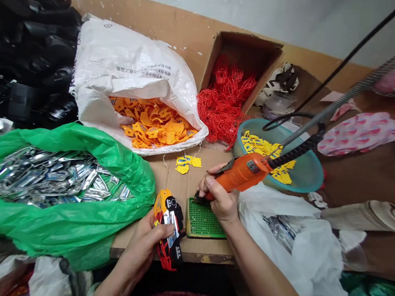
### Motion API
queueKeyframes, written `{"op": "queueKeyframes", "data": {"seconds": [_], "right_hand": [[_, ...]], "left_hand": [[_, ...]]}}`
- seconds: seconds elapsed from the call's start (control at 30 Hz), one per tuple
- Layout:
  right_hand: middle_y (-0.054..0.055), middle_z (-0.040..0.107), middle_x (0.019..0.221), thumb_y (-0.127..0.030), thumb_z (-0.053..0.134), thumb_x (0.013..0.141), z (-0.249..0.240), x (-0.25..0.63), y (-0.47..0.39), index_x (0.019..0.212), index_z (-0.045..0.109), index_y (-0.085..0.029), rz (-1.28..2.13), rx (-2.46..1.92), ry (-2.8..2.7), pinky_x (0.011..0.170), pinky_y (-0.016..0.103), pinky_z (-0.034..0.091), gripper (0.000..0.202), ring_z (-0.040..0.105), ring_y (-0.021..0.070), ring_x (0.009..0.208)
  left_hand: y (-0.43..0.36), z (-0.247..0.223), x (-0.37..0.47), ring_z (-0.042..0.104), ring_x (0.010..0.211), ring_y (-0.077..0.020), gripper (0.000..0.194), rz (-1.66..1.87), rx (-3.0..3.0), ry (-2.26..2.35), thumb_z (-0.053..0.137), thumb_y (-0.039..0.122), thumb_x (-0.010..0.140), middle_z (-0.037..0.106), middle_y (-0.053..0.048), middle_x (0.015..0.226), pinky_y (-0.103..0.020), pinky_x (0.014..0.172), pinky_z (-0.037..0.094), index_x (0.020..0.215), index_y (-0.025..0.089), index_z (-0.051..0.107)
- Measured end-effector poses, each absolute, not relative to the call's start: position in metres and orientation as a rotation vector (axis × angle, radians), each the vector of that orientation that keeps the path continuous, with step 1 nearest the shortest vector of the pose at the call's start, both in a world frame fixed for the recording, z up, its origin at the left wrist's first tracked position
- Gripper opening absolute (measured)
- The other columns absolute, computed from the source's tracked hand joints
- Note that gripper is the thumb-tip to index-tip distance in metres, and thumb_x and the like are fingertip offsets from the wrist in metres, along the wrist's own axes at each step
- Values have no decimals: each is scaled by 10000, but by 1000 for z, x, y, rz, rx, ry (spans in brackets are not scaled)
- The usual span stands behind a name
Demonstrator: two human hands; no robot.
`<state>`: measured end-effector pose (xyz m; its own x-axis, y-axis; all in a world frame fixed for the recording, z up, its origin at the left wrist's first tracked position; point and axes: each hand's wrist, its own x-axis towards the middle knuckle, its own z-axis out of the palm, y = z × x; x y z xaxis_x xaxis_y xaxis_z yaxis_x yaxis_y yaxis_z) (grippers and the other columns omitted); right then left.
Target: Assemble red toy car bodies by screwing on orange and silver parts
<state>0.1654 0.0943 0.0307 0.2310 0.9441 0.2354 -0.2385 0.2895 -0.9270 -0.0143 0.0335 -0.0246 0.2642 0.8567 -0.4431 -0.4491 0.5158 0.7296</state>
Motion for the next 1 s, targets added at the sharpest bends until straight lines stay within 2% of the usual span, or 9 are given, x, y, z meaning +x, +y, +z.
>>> {"op": "queueKeyframes", "data": {"seconds": [0.37, 0.57, 0.7, 0.83, 1.0], "right_hand": [[-85, 551, 548, -335, 723, 804, 33, 163, 96, 952, 575, -212, 979, -932, -1014, 479, 299, 496, 244, 549, 137, 440], [-97, 495, 493, -308, 715, 748, 81, 158, 84, 885, 583, -232, 1001, -756, -875, 466, 310, 436, 204, 467, 125, 364], [-88, 490, 487, -308, 707, 721, 107, 147, 68, 842, 575, -244, 1150, -657, -891, 447, 315, 430, 190, 443, 127, 337], [-94, 479, 473, -333, 723, 714, 105, 138, 59, 859, 573, -248, 1203, -630, -926, 427, 311, 420, 226, 438, 138, 325], [-100, 493, 502, -349, 712, 782, 96, 134, 56, 898, 564, -253, 1226, -584, -983, 473, 304, 446, 212, 469, 128, 355]], "left_hand": [[36, -17, -15, 604, 693, -155, 382, 919, 502, 917, 867, 296, 643, 653, -6, 805, -243, 623, 478, 950, 175, 674], [37, -5, -14, 606, 687, -149, 434, 928, 432, 881, 902, 294, 593, 664, -24, 800, -244, 635, 498, 932, 152, 673], [36, -6, -16, 582, 668, -136, 441, 930, 444, 868, 893, 302, 626, 664, -32, 823, -243, 618, 493, 969, 139, 669], [35, -7, -16, 571, 680, -132, 431, 955, 472, 847, 887, 296, 641, 674, -36, 842, -236, 628, 477, 983, 132, 682], [36, -7, -16, 561, 700, -134, 430, 956, 482, 824, 882, 301, 654, 676, -24, 839, -235, 646, 463, 1001, 138, 688]]}}
